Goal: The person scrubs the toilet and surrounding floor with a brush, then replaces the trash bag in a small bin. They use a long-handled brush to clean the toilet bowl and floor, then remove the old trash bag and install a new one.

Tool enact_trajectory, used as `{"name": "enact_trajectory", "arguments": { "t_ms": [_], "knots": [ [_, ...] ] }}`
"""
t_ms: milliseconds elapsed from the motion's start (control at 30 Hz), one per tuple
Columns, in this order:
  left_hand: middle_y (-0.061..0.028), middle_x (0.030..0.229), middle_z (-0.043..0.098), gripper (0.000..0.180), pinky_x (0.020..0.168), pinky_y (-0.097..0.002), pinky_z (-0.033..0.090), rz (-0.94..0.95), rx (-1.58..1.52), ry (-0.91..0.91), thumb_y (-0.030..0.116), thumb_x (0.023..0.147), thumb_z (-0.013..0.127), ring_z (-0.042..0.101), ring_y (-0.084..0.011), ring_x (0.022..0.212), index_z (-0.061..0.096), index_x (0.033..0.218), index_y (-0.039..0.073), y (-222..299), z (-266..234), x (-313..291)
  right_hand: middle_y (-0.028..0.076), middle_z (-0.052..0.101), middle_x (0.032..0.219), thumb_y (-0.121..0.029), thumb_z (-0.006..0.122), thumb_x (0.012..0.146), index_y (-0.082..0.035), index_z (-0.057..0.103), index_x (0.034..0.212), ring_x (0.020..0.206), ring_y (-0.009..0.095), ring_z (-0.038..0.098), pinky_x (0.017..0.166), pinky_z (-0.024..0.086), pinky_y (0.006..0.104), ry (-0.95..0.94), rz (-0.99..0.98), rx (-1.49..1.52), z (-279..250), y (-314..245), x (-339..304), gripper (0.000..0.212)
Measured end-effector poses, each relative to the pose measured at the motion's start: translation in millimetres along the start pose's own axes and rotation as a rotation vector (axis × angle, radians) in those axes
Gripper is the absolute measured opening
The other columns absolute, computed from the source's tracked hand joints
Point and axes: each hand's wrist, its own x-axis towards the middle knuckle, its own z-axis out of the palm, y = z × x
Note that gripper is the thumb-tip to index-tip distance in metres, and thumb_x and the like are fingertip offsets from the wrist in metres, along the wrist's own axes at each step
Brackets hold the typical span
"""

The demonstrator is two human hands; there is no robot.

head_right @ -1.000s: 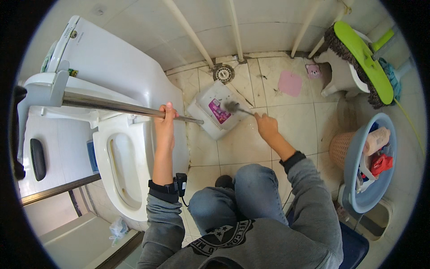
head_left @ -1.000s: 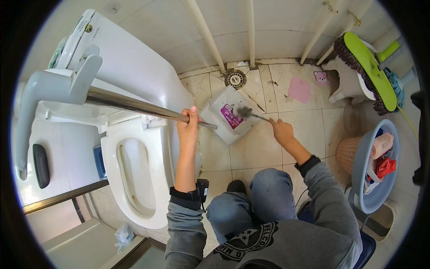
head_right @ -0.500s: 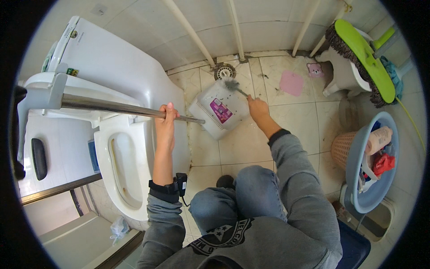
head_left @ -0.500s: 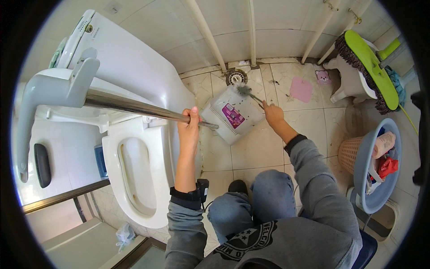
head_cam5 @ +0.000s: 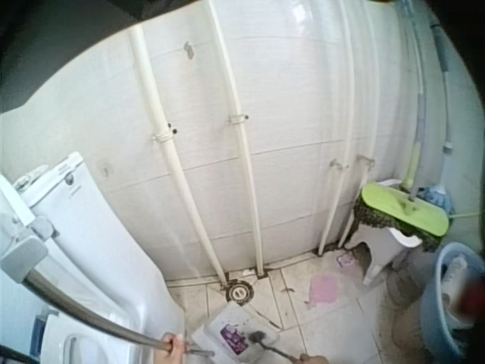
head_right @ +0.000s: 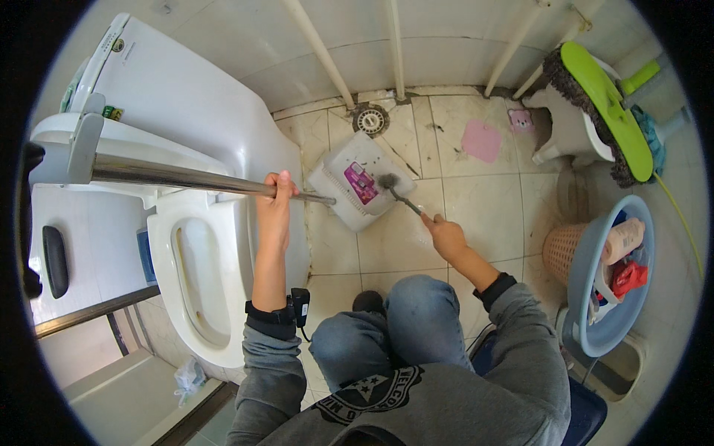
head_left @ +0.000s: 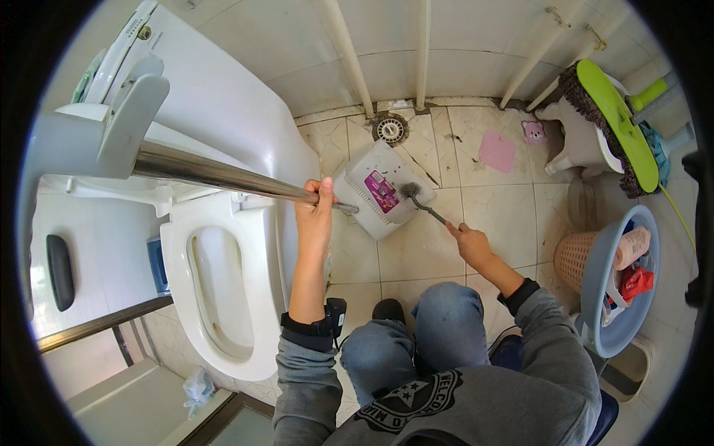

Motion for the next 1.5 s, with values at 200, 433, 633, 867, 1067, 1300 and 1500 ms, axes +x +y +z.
{"name": "enact_trajectory", "arguments": {
  "t_ms": [200,433,633,867,1067,1300,1500],
  "knots": [
    [0.0003,0.067,0.049,0.042,0.064,-0.0247,0.035,0.051,0.041,0.032,0.041,0.093,0.061,0.043,-0.0091,0.067,0.049,0.073,0.006,-0.8,1.9,1.3,0.015,0.063,0.078,-0.007,0.051,0.084,-0.015,0.05,0.134,0.066,0.029,0.065,0.054,0.051,0.0409,-0.005,0.062,-0.11,23.9,-27.3,114.7,0.051],
    [0.0017,0.071,0.048,0.038,0.072,-0.0259,0.032,0.017,0.029,-0.034,0.041,0.095,0.058,0.04,-0.0095,0.073,0.047,0.074,0.01,1.1,-6.5,0.8,0.017,0.063,0.073,-0.007,0.05,0.083,-0.015,0.047,0.137,0.064,0.033,0.064,0.055,0.051,0.0443,0.037,-0.106,-0.026,25.1,-21.1,64.2,0.054],
    [0.0019,0.07,0.048,0.039,0.069,-0.0253,0.032,0.04,0.048,-0.054,0.04,0.095,0.057,0.04,-0.0089,0.072,0.047,0.073,0.009,-1.7,-3.5,1.2,0.015,0.064,0.073,-0.008,0.051,0.083,-0.012,0.046,0.136,0.065,0.032,0.064,0.056,0.051,0.0437,-0.004,-0.066,-0.065,28.4,-24.8,88.9,0.054],
    [0.0014,0.07,0.048,0.04,0.071,-0.0254,0.033,0.029,0.059,-0.048,0.04,0.095,0.057,0.041,-0.0093,0.072,0.047,0.073,0.009,0.4,-8.0,0.1,0.013,0.064,0.073,-0.007,0.048,0.086,-0.014,0.049,0.135,0.063,0.031,0.064,0.055,0.051,0.0428,0.021,-0.002,-0.075,39.2,-29.0,101.8,0.05],
    [0.0008,0.067,0.048,0.041,0.066,-0.0248,0.035,0.045,0.064,-0.025,0.04,0.094,0.059,0.042,-0.0087,0.068,0.047,0.071,0.007,-3.8,-1.7,4.9,0.014,0.063,0.071,-0.005,0.051,0.083,-0.015,0.047,0.137,0.061,0.031,0.064,0.054,0.051,0.0418,-0.006,0.059,-0.111,32.6,0.9,40.8,0.055],
    [0.0008,0.066,0.048,0.042,0.062,-0.0243,0.035,0.099,0.05,-0.036,0.04,0.093,0.06,0.042,-0.0083,0.066,0.049,0.071,0.006,-4.1,-5.4,4.2,0.014,0.064,0.076,-0.001,0.052,0.078,-0.022,0.04,0.143,0.067,0.031,0.065,0.058,0.052,0.0437,0.086,0.091,-0.044,36.9,-5.3,99.7,0.069],
    [0.001,0.065,0.048,0.042,0.062,-0.0246,0.035,0.069,0.078,-0.024,0.04,0.093,0.061,0.043,-0.0083,0.066,0.049,0.071,0.006,-1.8,-1.9,6.7,0.014,0.063,0.074,-0.001,0.05,0.078,-0.023,0.042,0.142,0.063,0.032,0.063,0.056,0.051,0.0446,-0.122,0.162,-0.034,30.9,11.6,27.4,0.068]
  ]
}}
